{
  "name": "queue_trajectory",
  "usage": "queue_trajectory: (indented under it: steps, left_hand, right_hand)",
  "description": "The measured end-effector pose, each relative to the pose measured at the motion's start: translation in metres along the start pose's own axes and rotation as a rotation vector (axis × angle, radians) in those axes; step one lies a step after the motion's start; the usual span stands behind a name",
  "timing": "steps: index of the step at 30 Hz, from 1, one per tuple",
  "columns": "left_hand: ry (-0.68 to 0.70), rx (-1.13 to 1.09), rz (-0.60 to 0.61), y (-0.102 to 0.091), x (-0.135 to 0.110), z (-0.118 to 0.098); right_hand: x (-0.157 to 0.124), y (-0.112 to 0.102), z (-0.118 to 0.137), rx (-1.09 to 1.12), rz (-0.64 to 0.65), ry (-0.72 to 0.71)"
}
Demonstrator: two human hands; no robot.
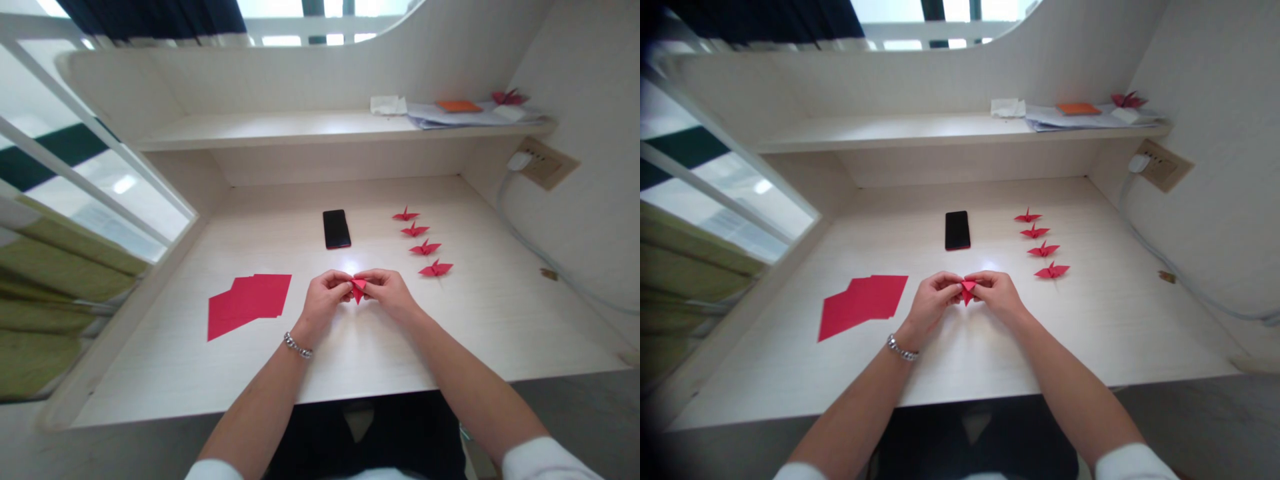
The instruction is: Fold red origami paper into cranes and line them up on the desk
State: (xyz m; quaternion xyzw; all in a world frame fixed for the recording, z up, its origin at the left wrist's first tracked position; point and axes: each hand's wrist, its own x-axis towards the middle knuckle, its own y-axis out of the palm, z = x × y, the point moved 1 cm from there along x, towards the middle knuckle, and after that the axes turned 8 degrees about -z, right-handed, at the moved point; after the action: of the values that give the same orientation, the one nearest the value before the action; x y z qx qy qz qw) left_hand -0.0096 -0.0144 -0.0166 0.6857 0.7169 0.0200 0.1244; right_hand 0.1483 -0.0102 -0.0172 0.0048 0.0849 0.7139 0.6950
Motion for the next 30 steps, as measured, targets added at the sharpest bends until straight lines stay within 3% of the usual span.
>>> queue_trajectory:
  steps: [10, 15, 30]
  left_hand:
    - [0.040, -0.013, -0.059, -0.003, 0.000, 0.000]
    - [0.001, -0.085, -0.019, 0.001, -0.002, -0.003]
    - [0.048, -0.008, -0.020, 0.000, 0.000, 0.003]
  right_hand:
    - [-0.003, -0.002, 0.008, 0.186, 0.039, 0.121]
    - [0.000, -0.002, 0.002, 0.109, -0.039, 0.047]
    - [-0.001, 0.000, -0.002, 0.028, -0.059, -0.042]
